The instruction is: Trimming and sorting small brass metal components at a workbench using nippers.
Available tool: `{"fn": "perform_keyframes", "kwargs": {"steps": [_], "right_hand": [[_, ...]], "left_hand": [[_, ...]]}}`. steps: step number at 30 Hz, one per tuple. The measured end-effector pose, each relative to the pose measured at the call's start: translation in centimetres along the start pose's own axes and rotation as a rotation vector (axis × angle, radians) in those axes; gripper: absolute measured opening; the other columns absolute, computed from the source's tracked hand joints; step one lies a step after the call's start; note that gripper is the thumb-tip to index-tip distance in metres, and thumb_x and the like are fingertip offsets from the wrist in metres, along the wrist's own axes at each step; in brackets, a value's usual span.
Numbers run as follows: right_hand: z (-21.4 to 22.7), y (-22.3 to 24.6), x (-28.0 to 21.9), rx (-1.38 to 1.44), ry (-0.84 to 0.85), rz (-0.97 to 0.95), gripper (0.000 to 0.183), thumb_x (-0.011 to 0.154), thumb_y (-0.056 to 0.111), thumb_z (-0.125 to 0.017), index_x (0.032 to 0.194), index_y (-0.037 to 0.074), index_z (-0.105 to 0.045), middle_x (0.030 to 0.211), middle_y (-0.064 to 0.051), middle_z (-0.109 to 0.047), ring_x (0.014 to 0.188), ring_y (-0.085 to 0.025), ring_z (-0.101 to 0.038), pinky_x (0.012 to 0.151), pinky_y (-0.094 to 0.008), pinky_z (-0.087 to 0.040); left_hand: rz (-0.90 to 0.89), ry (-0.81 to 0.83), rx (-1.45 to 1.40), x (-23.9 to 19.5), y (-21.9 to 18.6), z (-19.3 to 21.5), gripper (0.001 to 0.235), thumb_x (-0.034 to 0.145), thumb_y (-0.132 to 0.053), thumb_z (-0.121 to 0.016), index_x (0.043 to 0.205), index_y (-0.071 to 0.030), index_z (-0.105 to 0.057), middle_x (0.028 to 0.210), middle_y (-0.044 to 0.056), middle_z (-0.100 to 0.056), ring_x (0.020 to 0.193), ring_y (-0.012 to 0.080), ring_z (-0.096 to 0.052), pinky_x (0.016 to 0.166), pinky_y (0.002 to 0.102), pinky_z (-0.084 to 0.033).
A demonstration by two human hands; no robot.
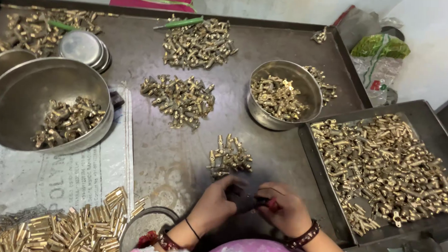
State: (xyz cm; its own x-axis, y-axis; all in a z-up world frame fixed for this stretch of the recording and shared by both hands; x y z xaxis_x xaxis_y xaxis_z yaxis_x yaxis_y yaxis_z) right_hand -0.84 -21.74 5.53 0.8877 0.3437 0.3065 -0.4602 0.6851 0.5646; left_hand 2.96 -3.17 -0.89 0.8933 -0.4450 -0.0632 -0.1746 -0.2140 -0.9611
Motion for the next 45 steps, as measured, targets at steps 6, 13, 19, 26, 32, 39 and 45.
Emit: {"fn": "perform_keyframes", "kwargs": {"steps": [6,13,19,26,32,39,45], "right_hand": [[0.2,-1.7,-3.2,0.128,-0.034,-0.226,0.037,0.076,0.016,-0.082,0.11,0.008,-0.071,0.107,-0.009,-0.072,0.09,-0.026,-0.072,0.075,-0.033,-0.056],[0.3,-6.2,-11.4,0.163,-0.036,-0.685,0.037,0.075,0.019,-0.086,0.11,0.013,-0.076,0.089,0.002,-0.076,0.07,-0.013,-0.065,0.066,-0.027,-0.054],[-0.5,-12.8,-22.0,0.691,-0.184,-0.771,0.03,0.079,0.005,-0.085,0.108,-0.001,-0.076,0.088,-0.003,-0.072,0.081,-0.011,-0.067,0.071,-0.028,-0.055],[-2.3,-15.8,-30.0,0.961,-0.245,-1.062,0.046,0.085,0.016,-0.073,0.129,0.009,-0.066,0.095,-0.005,-0.074,0.092,-0.013,-0.067,0.084,-0.029,-0.049],[-1.7,-9.3,-26.2,1.02,-0.069,-0.876,0.031,0.094,0.016,-0.067,0.12,-0.001,-0.07,0.112,-0.005,-0.074,0.107,-0.016,-0.067,0.097,-0.032,-0.05],[2.2,-7.3,-21.7,0.705,0.024,-0.541,0.028,0.085,0.004,-0.065,0.111,-0.002,-0.074,0.112,-0.008,-0.079,0.105,-0.017,-0.073,0.096,-0.033,-0.055],[11.5,-19.6,-20.3,0.332,-0.512,-0.713,0.022,0.091,0.021,-0.065,0.104,0.005,-0.075,0.095,-0.002,-0.078,0.087,-0.012,-0.072,0.079,-0.03,-0.057]], "left_hand": [[0.007,0.065,0.635,2.1,-1.8,-0.7,0.02,0.075,-0.007,-0.077,0.094,-0.009,-0.081,0.086,0.009,-0.078,0.078,0.0193,-0.075,0.075,0.032,-0.059],[-0.266,-0.299,0.837,9.9,0.2,3.5,0.022,0.072,-0.011,-0.075,0.093,-0.012,-0.08,0.099,0.012,-0.076,0.094,0.0298,-0.071,0.086,0.04,-0.056],[-0.292,-0.365,1.074,8.0,0.3,4.2,0.029,0.068,-0.008,-0.072,0.096,-0.011,-0.08,0.112,0.016,-0.068,0.115,0.0369,-0.057,0.101,0.045,-0.046],[-0.219,-0.426,0.905,-3.0,1.3,8.4,0.041,0.07,-0.012,-0.068,0.11,-0.01,-0.074,0.115,0.016,-0.068,0.113,0.0369,-0.06,0.101,0.042,-0.047],[-0.469,-0.435,1.048,-7.1,7.4,13.4,0.049,0.061,-0.021,-0.075,0.109,-0.012,-0.074,0.117,0.018,-0.068,0.116,0.0404,-0.059,0.105,0.049,-0.044],[-0.445,-0.446,1.198,-6.4,10.1,15.1,0.053,0.058,-0.025,-0.076,0.108,-0.01,-0.073,0.117,0.018,-0.068,0.119,0.0401,-0.059,0.109,0.05,-0.044],[-0.427,-0.417,1.177,-7.0,10.0,16.2,0.057,0.052,-0.018,-0.074,0.109,-0.016,-0.074,0.116,0.018,-0.069,0.115,0.0388,-0.063,0.104,0.047,-0.048]]}}
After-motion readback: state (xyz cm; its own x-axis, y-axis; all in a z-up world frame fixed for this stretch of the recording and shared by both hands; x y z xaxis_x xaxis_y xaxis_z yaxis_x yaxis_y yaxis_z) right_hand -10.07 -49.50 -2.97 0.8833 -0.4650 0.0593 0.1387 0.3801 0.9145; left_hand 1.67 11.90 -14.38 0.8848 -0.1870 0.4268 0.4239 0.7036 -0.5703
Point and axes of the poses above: each hand's wrist, its own x-axis towards the middle knuckle, its own z-axis out of the back of the hand, y = z × x, the point moved 4 cm from there along x, towards the middle knuckle
